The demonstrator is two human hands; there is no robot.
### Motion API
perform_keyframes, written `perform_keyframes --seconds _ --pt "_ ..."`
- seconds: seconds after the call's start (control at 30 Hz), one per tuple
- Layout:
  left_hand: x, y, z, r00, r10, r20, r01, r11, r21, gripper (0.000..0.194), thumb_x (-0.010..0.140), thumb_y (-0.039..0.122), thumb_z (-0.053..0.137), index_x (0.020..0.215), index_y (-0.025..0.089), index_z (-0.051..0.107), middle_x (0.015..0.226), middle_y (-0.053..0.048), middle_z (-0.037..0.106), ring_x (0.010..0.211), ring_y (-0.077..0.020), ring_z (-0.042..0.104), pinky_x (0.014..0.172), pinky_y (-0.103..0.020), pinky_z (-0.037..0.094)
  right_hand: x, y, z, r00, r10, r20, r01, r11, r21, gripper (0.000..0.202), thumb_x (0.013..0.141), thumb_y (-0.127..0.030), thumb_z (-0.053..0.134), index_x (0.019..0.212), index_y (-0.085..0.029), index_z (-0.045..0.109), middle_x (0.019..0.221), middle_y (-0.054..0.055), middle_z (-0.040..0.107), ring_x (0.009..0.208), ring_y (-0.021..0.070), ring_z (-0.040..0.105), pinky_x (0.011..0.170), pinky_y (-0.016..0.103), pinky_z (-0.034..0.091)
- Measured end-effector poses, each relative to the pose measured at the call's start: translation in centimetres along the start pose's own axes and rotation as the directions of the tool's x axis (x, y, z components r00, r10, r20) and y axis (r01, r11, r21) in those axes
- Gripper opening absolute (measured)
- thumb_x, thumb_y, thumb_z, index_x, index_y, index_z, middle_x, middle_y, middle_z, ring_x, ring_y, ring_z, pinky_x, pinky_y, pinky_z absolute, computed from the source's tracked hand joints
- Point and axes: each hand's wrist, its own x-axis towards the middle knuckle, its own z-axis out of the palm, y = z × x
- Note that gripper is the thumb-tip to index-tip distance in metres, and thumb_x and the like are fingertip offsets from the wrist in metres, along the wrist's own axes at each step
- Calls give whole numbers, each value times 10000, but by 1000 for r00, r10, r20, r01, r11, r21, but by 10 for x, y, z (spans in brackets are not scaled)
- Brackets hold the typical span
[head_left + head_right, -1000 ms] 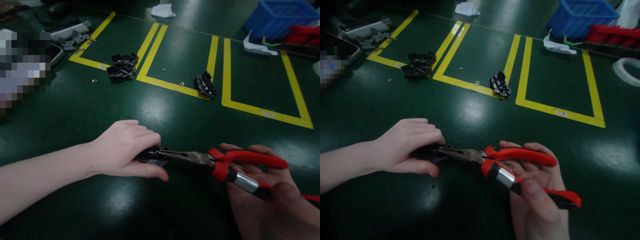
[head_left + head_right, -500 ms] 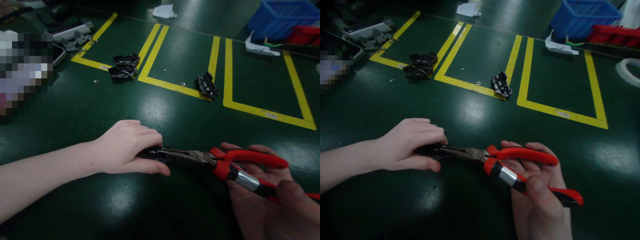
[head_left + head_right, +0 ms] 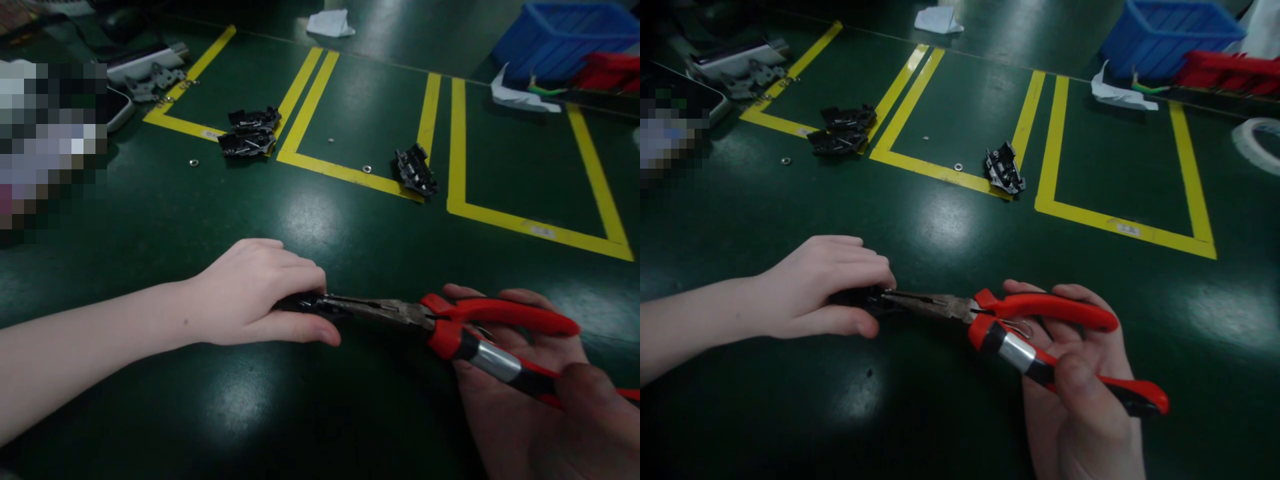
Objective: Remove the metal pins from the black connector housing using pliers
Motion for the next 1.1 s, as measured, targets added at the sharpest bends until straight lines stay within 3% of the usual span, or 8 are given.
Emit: perform_keyframes --seconds 0.3,0.53,0.83,0.97,1.1 --pt "0 2 1 998 -60 9 60 998 -1 544 921 705 495 807 188 621 660 43 602 577 -106 504 600 -261 316 -6 -3 0 999 -16 45 18 999 -44 508 581 -569 830 976 -315 637 1041 55 739 951 332 709 901 620 547" --pt "0 0 2 998 -63 -5 63 998 -7 485 892 674 581 862 194 646 700 54 626 609 -108 546 612 -253 331 -3 -2 0 1000 6 -9 -6 999 -37 578 504 -571 861 969 -306 644 1022 56 740 862 299 706 901 596 547" --pt "1 1 0 999 -48 -3 47 998 -30 529 947 668 488 824 180 652 670 42 609 577 -101 516 597 -257 334 -3 -1 0 1000 -7 19 8 1000 -24 478 636 -559 791 1023 -314 657 1059 49 742 982 322 711 949 609 539" --pt "1 0 -2 999 -32 9 33 996 -81 591 1013 626 372 771 165 652 654 37 599 578 -93 510 608 -254 341 -2 2 -6 996 -20 89 22 1000 -18 463 670 -543 787 1064 -333 666 1070 22 749 1059 312 704 979 561 554" --pt "0 0 -1 1000 -13 8 14 997 -71 590 999 651 378 786 169 644 663 43 598 579 -93 504 609 -258 328 -1 4 -9 990 -48 134 48 999 -3 420 735 -562 751 1075 -329 671 1077 15 755 1027 275 723 903 459 613"
